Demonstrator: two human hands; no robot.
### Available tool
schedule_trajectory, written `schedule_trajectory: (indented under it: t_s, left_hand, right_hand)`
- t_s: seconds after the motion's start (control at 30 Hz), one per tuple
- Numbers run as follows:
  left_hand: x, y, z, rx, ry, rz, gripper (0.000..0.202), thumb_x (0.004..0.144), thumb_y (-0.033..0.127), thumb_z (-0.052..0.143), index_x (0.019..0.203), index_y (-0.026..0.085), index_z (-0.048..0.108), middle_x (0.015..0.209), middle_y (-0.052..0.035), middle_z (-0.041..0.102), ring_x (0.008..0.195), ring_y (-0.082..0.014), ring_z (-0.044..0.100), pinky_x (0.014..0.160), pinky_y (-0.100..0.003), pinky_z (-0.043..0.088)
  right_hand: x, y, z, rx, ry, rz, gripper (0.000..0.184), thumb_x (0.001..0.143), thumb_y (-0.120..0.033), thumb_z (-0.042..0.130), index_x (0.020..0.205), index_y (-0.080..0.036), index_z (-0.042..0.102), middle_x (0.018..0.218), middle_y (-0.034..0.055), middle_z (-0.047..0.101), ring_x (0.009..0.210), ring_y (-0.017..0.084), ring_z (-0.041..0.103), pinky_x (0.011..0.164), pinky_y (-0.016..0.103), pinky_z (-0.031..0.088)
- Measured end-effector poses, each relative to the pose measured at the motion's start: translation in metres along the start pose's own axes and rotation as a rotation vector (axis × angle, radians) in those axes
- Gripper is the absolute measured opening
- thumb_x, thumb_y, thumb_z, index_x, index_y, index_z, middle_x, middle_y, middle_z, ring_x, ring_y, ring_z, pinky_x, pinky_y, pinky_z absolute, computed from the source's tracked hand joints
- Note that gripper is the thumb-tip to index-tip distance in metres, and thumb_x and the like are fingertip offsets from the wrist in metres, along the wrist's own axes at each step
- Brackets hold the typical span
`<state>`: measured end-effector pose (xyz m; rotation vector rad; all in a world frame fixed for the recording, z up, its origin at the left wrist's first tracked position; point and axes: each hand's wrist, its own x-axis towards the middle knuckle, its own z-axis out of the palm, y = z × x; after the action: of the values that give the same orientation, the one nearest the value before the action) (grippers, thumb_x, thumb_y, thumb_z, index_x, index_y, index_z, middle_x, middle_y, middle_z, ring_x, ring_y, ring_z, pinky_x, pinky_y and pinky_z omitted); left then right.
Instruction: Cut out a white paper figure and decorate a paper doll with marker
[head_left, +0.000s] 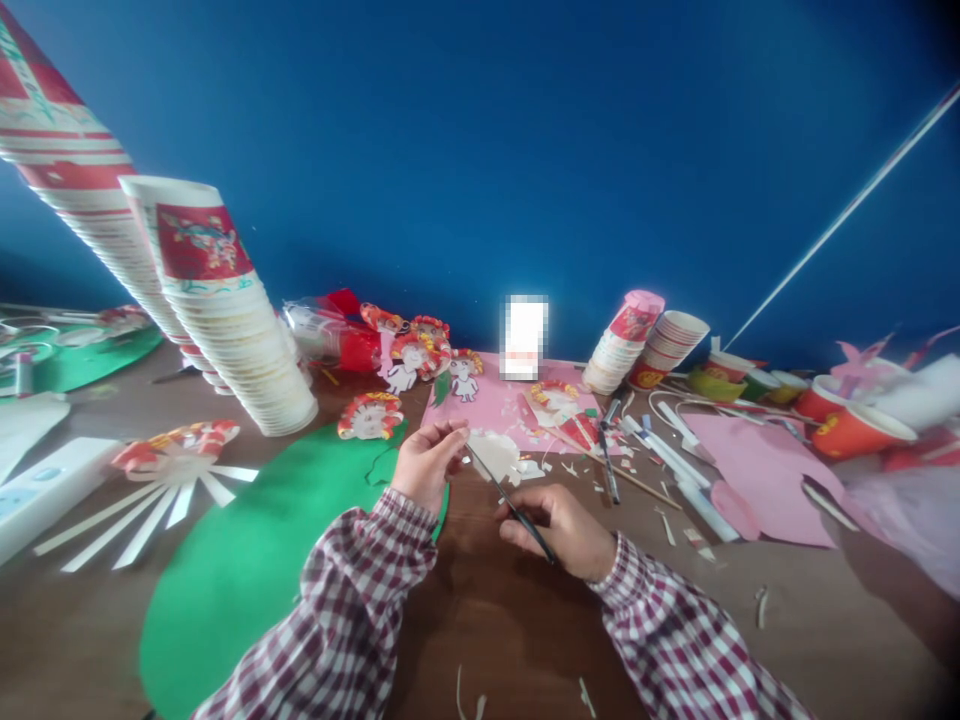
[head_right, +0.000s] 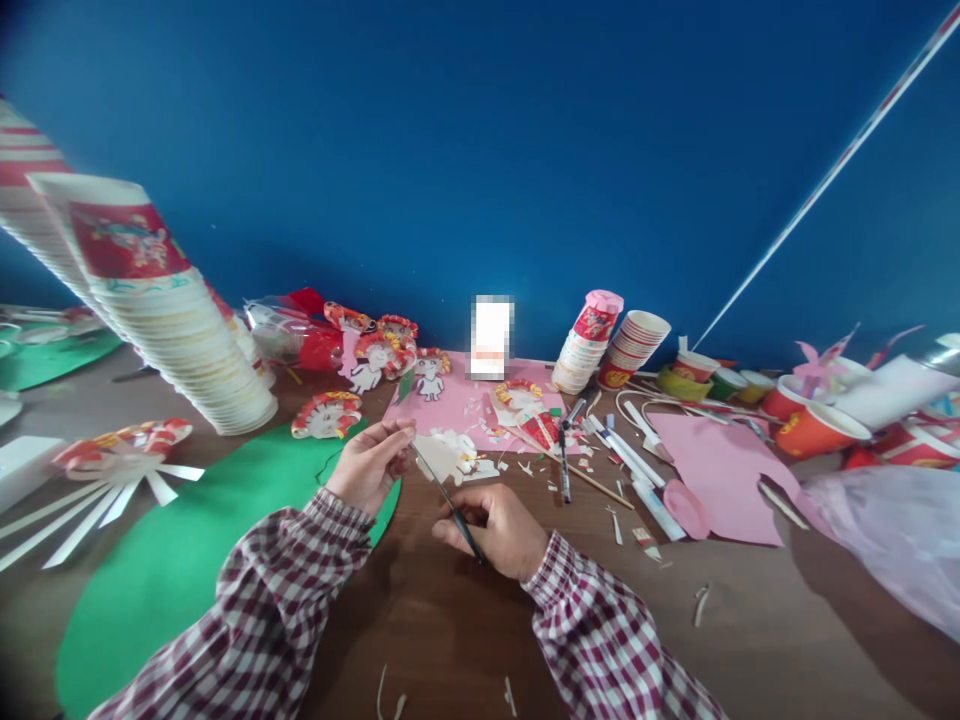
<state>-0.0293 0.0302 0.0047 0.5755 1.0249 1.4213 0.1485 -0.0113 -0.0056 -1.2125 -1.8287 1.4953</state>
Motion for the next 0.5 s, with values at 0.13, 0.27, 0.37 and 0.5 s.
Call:
schedule_trajectory:
  t_s: [0.13,0.27,0.37,0.5]
  left_hand:
    - [0.0002,-0.0009,-0.0003,0.004,0.001,-0.002,0.036,0.047,0.024,0.079,0.076,0.010,0.062,0.052,0.0057,0.052,0.042,-0.0018,0.042,0.038,-0.012,0.035]
    - [-0.0002,-0.0001,-0.0001,0.010,0.001,-0.011,0.038,0.047,0.025,0.080,0.076,0.010,0.062,0.051,0.0060,0.052,0.042,-0.0019,0.042,0.038,-0.012,0.035]
    - [-0.0009,0.0002,0.0002,0.005,-0.006,-0.020,0.038,0.046,0.026,0.080,0.076,0.010,0.062,0.050,0.0061,0.051,0.042,-0.0023,0.043,0.038,-0.013,0.036]
    - [-0.0013,0.0003,0.0007,-0.008,-0.011,-0.028,0.037,0.046,0.025,0.080,0.076,0.011,0.062,0.050,0.0061,0.052,0.042,-0.0027,0.044,0.039,-0.013,0.036]
  right_hand:
    - [-0.0007,-0.0008,0.0004,0.029,-0.015,0.010,0.035,0.071,-0.042,0.069,0.087,-0.011,0.065,0.057,-0.0023,0.052,0.051,0.008,0.044,0.048,0.019,0.034]
    - [-0.0006,0.0001,0.0002,0.020,-0.014,0.001,0.036,0.070,-0.043,0.070,0.087,-0.012,0.066,0.058,-0.0023,0.053,0.051,0.008,0.045,0.050,0.019,0.036]
    - [-0.0004,0.0013,-0.0001,0.004,-0.006,-0.011,0.036,0.070,-0.044,0.069,0.087,-0.012,0.066,0.060,-0.0017,0.054,0.053,0.008,0.046,0.052,0.020,0.038]
    - [-0.0010,0.0003,0.0002,0.002,-0.004,-0.012,0.036,0.068,-0.043,0.071,0.086,-0.012,0.066,0.060,-0.0018,0.054,0.053,0.009,0.045,0.052,0.020,0.037]
